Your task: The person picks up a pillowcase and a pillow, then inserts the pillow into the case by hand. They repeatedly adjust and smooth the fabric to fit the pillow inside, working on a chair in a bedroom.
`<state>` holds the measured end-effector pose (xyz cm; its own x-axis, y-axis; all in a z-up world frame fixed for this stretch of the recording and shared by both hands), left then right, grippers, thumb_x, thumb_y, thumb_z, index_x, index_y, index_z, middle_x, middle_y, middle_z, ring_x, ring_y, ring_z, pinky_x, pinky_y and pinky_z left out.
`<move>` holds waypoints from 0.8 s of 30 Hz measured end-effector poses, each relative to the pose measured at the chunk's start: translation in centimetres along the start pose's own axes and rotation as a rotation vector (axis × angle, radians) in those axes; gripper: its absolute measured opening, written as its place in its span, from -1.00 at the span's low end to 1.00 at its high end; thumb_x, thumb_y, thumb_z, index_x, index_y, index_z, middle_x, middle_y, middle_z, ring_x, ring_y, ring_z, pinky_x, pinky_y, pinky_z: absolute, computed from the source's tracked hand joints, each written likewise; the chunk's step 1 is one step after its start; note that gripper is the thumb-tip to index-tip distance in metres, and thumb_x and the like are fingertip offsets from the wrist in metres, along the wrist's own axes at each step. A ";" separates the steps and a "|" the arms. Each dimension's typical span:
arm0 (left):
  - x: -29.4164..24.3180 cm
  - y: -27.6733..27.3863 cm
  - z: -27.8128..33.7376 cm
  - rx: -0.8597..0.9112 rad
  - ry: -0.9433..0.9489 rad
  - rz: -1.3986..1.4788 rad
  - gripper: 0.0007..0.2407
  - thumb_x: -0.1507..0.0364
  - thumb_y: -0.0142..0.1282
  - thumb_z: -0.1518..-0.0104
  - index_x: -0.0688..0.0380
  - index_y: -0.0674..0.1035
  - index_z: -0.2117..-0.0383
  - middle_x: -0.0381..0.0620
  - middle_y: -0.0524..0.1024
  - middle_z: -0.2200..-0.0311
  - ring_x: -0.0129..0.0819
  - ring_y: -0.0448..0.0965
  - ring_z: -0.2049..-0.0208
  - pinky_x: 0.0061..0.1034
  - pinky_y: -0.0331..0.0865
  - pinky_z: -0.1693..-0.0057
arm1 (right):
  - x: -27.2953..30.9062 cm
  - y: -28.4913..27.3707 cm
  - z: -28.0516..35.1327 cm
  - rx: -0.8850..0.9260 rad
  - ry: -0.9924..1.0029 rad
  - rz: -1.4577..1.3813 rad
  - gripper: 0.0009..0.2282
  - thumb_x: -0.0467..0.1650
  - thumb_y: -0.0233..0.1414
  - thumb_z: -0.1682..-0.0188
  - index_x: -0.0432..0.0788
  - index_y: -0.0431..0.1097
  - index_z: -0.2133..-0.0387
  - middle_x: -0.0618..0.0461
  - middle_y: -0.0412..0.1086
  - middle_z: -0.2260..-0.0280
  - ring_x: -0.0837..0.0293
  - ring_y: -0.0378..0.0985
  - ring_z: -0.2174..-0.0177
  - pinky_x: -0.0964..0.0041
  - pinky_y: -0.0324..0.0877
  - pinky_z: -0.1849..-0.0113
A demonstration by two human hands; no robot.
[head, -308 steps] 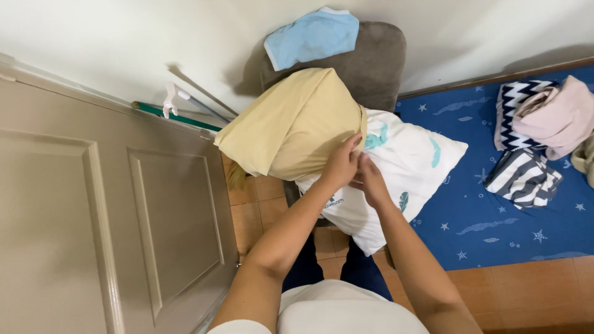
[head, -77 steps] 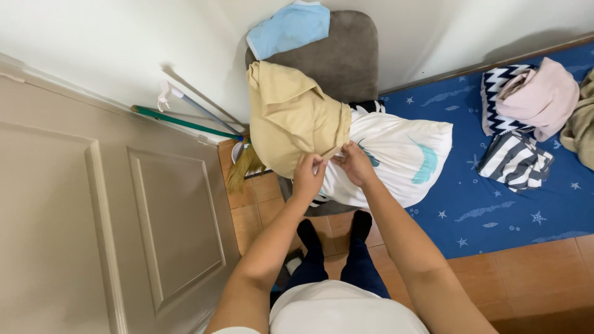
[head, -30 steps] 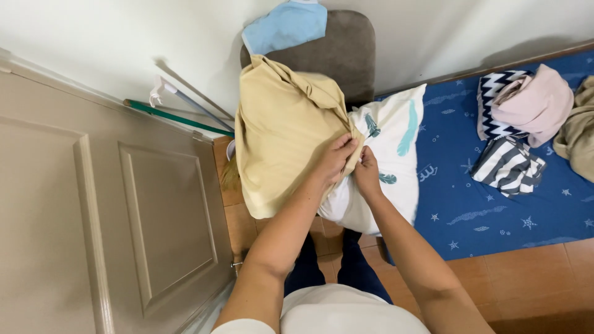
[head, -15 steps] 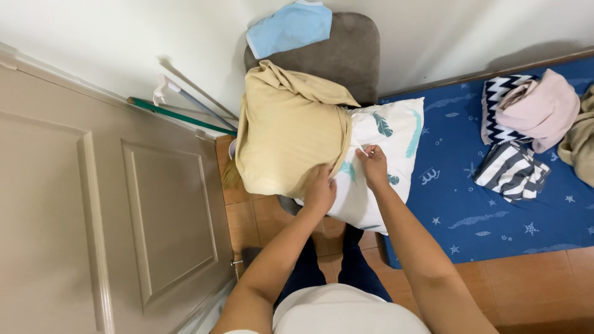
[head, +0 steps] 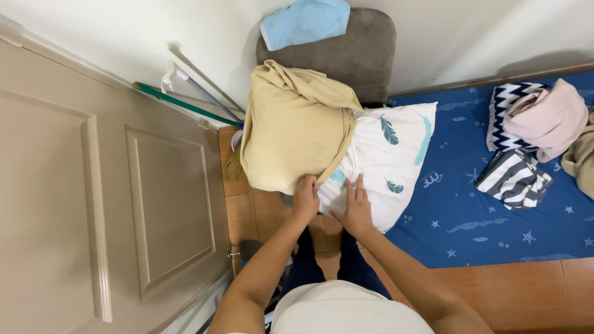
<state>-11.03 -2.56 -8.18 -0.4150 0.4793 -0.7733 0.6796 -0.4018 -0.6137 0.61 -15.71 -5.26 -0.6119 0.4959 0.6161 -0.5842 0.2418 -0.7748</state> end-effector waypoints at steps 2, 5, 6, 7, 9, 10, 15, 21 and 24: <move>0.4 0.8 -0.5 0.029 -0.076 0.042 -0.91 0.58 0.07 -0.19 0.24 0.44 0.24 0.22 0.50 0.32 0.22 0.50 0.25 -0.09 0.38 0.13 | 0.7 1.0 -0.5 0.049 0.030 0.064 -0.04 -0.26 0.37 0.41 -0.25 -0.03 -0.29 -0.49 -0.26 -0.33 -0.45 0.08 -0.14 -0.17 0.23 0.00; -0.3 0.9 -1.6 0.112 -0.210 0.100 -0.91 0.52 0.08 -0.25 0.23 0.42 0.26 0.21 0.51 0.38 0.19 0.52 0.31 -0.11 0.38 0.17 | -0.5 3.6 -2.1 0.098 0.093 0.208 -0.04 -0.26 0.36 0.40 -0.23 -0.05 -0.31 -0.46 -0.25 -0.33 -0.46 -0.02 -0.21 -0.22 0.20 -0.04; -0.7 0.9 -2.1 0.166 -0.265 0.121 -0.90 0.49 0.08 -0.27 0.22 0.42 0.25 0.21 0.52 0.39 0.17 0.53 0.34 -0.13 0.39 0.19 | -1.3 4.5 -2.9 0.094 0.126 0.290 -0.11 -0.27 0.33 0.34 -0.21 0.00 -0.29 -0.41 -0.17 -0.33 -0.44 0.00 -0.22 -0.23 0.19 -0.05; -1.0 0.6 -2.6 0.164 -0.264 0.117 -0.90 0.49 0.08 -0.27 0.22 0.42 0.25 0.21 0.52 0.39 0.17 0.53 0.34 -0.13 0.39 0.19 | -4.3 6.3 -4.0 0.093 0.123 0.287 -0.11 -0.27 0.33 0.34 -0.21 0.00 -0.29 -0.41 -0.17 -0.33 -0.44 0.00 -0.22 -0.23 0.19 -0.05; -2.0 0.5 -3.3 0.285 -0.201 0.151 -0.90 0.46 0.08 -0.28 0.19 0.45 0.20 0.17 0.54 0.43 0.08 0.58 0.38 -0.18 0.42 0.18 | -9.7 9.4 -5.8 -0.128 -0.070 0.195 -0.55 -0.49 0.09 0.11 -0.22 0.30 -0.12 -0.32 0.36 -0.17 -0.24 0.47 -0.06 -0.04 0.43 0.02; -3.0 -0.1 -3.5 0.291 -0.199 0.153 -0.90 0.46 0.08 -0.28 0.19 0.45 0.20 0.17 0.54 0.43 0.08 0.58 0.38 -0.18 0.42 0.18 | -8.3 6.8 -5.9 -0.130 -0.064 0.196 -0.55 -0.49 0.09 0.11 -0.22 0.30 -0.12 -0.32 0.36 -0.17 -0.24 0.47 -0.06 -0.04 0.43 0.02; -7.9 -2.9 -4.1 0.232 0.002 0.210 -0.76 0.52 0.14 -0.09 0.32 0.44 0.14 0.19 0.55 0.29 0.04 0.62 0.32 -0.21 0.49 0.17 | -2.7 -4.4 -5.6 -0.326 0.014 -0.159 -0.67 -0.43 0.09 0.04 -0.25 0.38 -0.01 -0.30 0.51 0.35 -0.26 0.59 0.34 0.01 0.47 0.30; -13.0 -7.3 -3.3 0.118 0.220 -0.195 -0.85 0.52 0.17 -0.11 0.26 0.47 0.26 0.13 0.53 0.29 0.08 0.55 0.18 -0.13 0.43 0.01 | 2.8 -12.6 -4.8 -0.389 0.087 -0.231 -0.77 -0.42 0.09 -0.03 -0.24 0.47 0.06 -0.31 0.52 0.31 -0.22 0.61 0.30 0.10 0.46 0.25; -16.2 -11.9 -3.7 -0.014 0.299 -0.137 -0.81 0.52 0.17 -0.11 0.28 0.49 0.19 0.21 0.47 0.20 0.13 0.48 0.13 -0.10 0.39 -0.03 | 4.9 -15.0 -4.8 -0.383 -0.055 -0.269 -0.80 -0.44 0.07 0.00 -0.25 0.50 0.13 -0.29 0.53 0.28 -0.19 0.61 0.28 0.14 0.47 0.22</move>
<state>-10.14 -2.66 12.29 -0.3085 0.7366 -0.6019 0.6392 -0.3080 -0.7046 8.93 -12.93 8.73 -0.4990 0.3313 0.8008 -0.4936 0.6508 -0.5768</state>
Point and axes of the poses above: each hand's wrist, its own z-axis away from the middle knuckle, its own y-axis out of the palm, x = y × z, the point moved 3 cm from there along -z, towards the middle knuckle
